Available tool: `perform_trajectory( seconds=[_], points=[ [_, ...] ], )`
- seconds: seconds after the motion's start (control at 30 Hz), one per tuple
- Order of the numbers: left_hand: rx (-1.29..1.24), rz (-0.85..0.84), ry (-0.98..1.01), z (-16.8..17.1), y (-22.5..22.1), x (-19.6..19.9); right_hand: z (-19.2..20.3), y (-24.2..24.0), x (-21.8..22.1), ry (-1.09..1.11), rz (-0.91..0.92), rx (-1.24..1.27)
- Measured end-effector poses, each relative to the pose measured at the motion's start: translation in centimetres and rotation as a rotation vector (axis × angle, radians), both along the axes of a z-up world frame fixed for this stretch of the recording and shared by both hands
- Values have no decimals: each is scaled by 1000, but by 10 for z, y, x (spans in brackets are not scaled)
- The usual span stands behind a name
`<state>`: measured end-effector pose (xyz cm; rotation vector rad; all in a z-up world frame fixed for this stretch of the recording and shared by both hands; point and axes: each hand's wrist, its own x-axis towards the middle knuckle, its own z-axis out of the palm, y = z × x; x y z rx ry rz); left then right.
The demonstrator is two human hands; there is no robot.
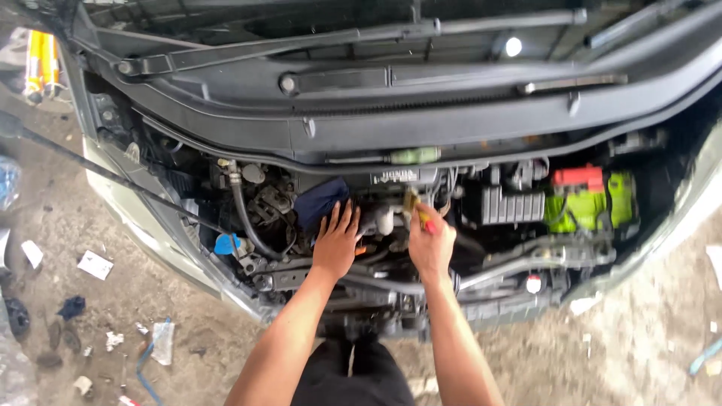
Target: The person cleans the engine bay of a car with an open hood, using a brush to sweep dust and a cloth to wipe surfaces. They work around the windshield cowl, engine cover, and battery area, brushing debris into the cloth.
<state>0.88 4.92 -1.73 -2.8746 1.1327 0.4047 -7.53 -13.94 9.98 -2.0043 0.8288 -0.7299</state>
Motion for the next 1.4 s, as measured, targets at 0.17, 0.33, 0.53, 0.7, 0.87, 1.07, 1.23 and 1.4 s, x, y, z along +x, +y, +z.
perform_trajectory(
  seconds=[0.17, 0.33, 0.53, 0.7, 0.87, 1.07, 1.23, 1.4],
  points=[
    [57, -2, 55, 31, -6, -1, -1, 13, -7, 57, 7, 31],
    [127, -29, 104, 54, -13, 3, 93, 35, 2, -7, 0, 131],
    [117, 24, 181, 34, -22, 11, 128, 5, 57, -327, 101, 116],
    [241, 104, 227, 41, -34, 5, 89, -55, 84, -298, 148, -17],
    [282, 211, 248, 55, -51, 0, 51, -189, 38, -438, -133, -215],
    [-141, 617, 357, 37, -82, -6, 91, -173, 31, -414, -13, -185],
    [-1101, 1332, 522, 136, -133, -40, 82, -171, 49, -290, 253, 60],
    [-1310, 1085, -97, 220, -152, -24, 74, -290, 21, -412, -111, -201]
  ],
)
